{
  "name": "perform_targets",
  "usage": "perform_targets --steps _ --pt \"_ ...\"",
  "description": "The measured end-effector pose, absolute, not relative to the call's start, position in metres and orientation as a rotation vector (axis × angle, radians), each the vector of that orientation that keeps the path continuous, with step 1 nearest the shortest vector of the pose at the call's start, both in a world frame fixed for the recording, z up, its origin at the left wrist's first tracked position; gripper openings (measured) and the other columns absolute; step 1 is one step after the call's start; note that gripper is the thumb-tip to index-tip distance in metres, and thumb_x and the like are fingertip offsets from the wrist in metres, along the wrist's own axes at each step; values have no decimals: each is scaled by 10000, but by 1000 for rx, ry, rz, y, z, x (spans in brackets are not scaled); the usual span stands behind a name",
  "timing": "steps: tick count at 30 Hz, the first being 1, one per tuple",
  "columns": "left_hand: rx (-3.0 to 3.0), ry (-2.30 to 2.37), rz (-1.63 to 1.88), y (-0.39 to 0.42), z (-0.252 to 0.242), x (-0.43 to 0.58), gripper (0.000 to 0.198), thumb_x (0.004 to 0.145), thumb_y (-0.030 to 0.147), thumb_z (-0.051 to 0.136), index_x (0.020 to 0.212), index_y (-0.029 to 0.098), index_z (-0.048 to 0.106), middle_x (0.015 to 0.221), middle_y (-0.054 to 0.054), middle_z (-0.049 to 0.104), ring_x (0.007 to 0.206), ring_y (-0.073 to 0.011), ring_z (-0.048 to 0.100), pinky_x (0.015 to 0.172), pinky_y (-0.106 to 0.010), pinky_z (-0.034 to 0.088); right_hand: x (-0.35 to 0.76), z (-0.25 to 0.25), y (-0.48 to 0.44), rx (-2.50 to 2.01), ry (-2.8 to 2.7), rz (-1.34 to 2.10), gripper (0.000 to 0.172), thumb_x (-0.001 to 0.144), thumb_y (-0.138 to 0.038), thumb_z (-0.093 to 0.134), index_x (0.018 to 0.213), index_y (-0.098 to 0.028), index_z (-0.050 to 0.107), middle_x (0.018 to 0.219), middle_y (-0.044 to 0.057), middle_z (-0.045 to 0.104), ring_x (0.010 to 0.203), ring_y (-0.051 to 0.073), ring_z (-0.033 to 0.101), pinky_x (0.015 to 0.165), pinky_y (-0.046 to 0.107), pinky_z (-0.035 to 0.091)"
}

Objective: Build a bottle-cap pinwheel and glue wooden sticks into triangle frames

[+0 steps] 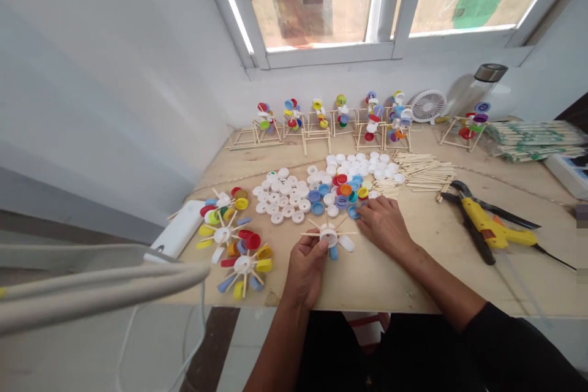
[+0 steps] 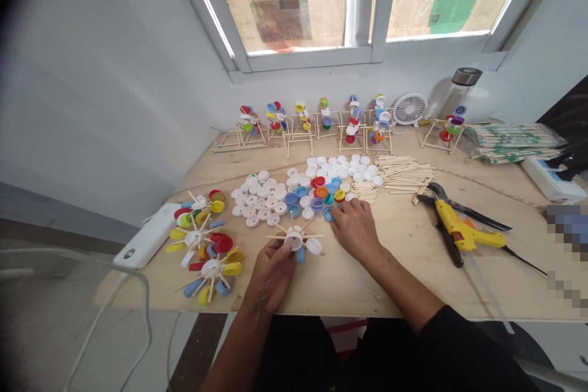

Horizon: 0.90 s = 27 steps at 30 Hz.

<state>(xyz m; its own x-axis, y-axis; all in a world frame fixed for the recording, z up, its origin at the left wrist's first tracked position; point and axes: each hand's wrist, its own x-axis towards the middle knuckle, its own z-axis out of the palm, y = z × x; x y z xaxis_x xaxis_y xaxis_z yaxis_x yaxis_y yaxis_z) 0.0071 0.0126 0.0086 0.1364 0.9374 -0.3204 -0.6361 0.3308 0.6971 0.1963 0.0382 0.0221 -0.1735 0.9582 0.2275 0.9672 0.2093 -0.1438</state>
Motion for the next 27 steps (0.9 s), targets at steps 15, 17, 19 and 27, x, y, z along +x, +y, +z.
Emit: perform_targets --steps 15,17,19,27 --pt "374 727 1203 20 9 9 262 639 218 778 839 135 630 862 -62 703 792 -125 635 778 -240 465 202 26 59 -1807 -2100 -105 201 846 -285 522 984 -208 647 978 76 647 945 241 484 777 353 300" --pt "372 723 1207 20 9 9 264 634 219 781 834 137 629 859 -62 703 793 -127 636 781 -241 466 200 26 63 -1811 -2105 -124 205 830 -285 542 988 -204 645 997 87 643 967 253 475 788 365 300" --pt "368 726 1210 20 8 8 264 632 224 784 828 140 629 859 -59 701 788 -128 637 777 -240 467 199 26 65 -1820 -2111 -147 216 812 -293 565 989 -199 645 1017 96 636 993 267 462 801 377 300" --pt "363 736 1208 20 6 8 268 638 235 780 839 138 631 843 -58 694 779 -137 644 768 -247 470 195 24 73 -1854 -2125 -215 265 773 -321 612 999 -188 645 1067 118 605 1039 292 422 826 403 294"
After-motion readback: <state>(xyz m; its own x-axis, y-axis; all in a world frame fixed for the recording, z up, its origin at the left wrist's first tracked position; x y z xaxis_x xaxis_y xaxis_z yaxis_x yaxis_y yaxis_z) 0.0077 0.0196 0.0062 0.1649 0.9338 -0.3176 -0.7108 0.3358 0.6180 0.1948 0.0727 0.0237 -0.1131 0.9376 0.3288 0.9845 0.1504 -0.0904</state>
